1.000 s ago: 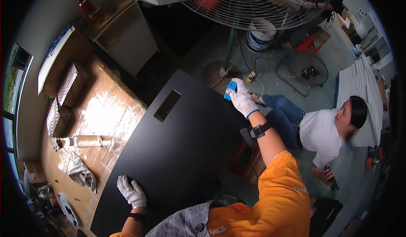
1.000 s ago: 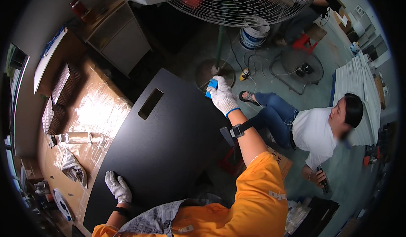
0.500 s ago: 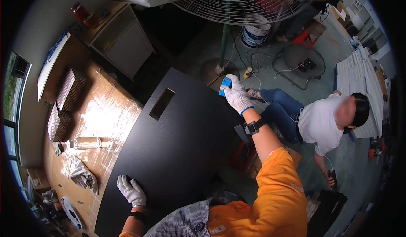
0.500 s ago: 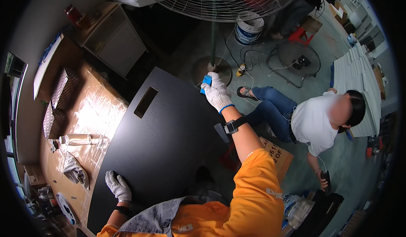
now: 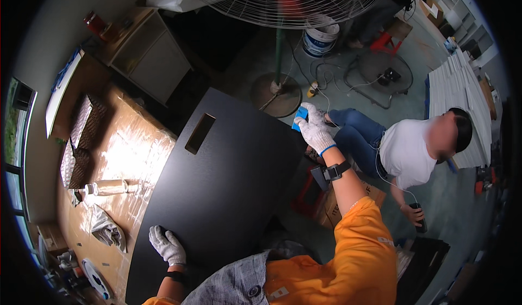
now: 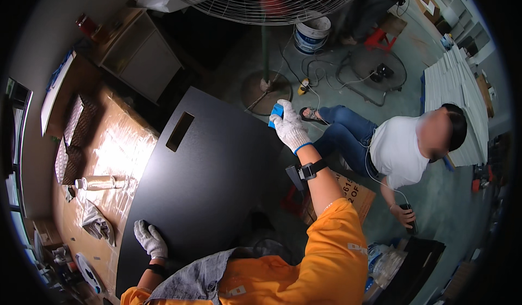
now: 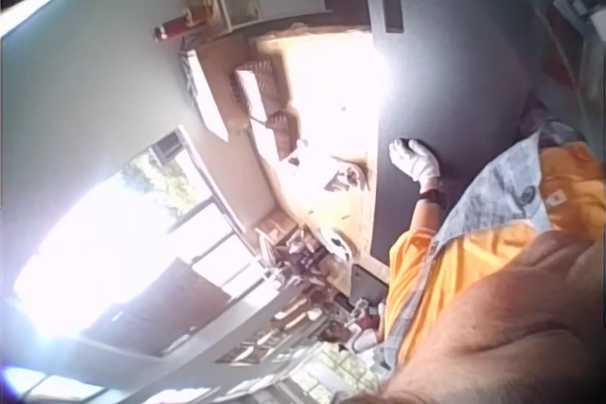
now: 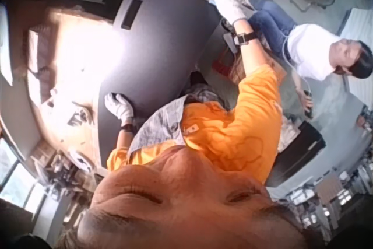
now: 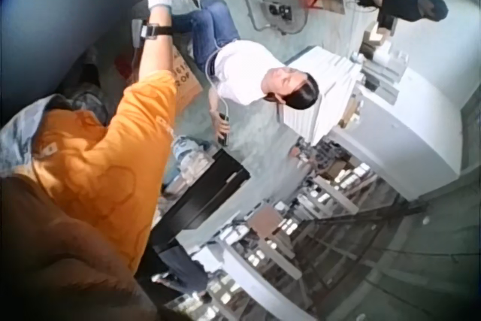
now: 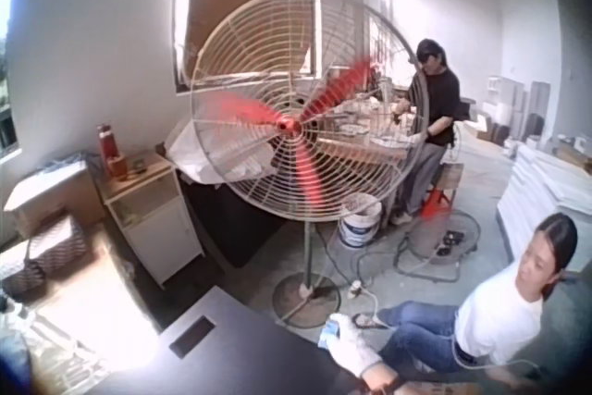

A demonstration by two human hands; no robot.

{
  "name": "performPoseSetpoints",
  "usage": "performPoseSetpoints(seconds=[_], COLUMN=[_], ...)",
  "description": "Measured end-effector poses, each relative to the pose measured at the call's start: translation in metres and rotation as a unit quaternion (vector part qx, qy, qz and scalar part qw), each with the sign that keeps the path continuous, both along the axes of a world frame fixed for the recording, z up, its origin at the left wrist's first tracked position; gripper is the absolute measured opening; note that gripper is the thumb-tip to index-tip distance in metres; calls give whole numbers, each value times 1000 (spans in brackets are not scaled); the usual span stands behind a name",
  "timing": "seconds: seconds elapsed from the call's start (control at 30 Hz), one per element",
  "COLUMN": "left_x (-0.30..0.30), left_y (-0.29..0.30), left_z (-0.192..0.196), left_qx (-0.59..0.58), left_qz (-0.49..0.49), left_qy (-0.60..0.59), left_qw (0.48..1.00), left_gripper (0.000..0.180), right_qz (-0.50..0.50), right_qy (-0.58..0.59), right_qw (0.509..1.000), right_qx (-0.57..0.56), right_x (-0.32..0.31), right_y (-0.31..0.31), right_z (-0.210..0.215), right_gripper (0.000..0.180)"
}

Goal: Cleaning and moving furniture panels in a factory environment.

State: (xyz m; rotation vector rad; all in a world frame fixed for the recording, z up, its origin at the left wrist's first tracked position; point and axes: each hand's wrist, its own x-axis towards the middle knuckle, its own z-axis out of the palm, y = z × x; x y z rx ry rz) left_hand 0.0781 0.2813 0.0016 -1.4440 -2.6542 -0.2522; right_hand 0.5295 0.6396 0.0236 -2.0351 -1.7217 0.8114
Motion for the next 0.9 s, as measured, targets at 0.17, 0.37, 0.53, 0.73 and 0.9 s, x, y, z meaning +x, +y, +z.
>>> performPoseSetpoints(seconds=[0.17, 0.37, 0.53, 0.73, 0.9], left_x=[0, 0, -1, -4, -5], left_y=[-3, -3, 2, -4, -2], left_z=[3, 4, 2, 5, 1], left_qx=[0, -10, -15, -23, -12], left_qz=[2, 11, 7, 14, 4], left_qy=[-3, 0, -1, 4, -11], left_qw=[1000, 1000, 1000, 1000, 1000], left_gripper=[45, 44, 44, 44, 43], right_qz=[3, -10, -19, -31, -209], right_qy=[21, 20, 47, 24, 352], right_qw=[999, 997, 999, 998, 912], right_qx=[-36, -74, -11, -52, -23], right_x=[7, 24, 0, 42, 60], right_y=[-5, -24, -4, -36, -54], right_z=[10, 29, -1, 8, -44], right_gripper=[53, 53, 55, 53, 48])
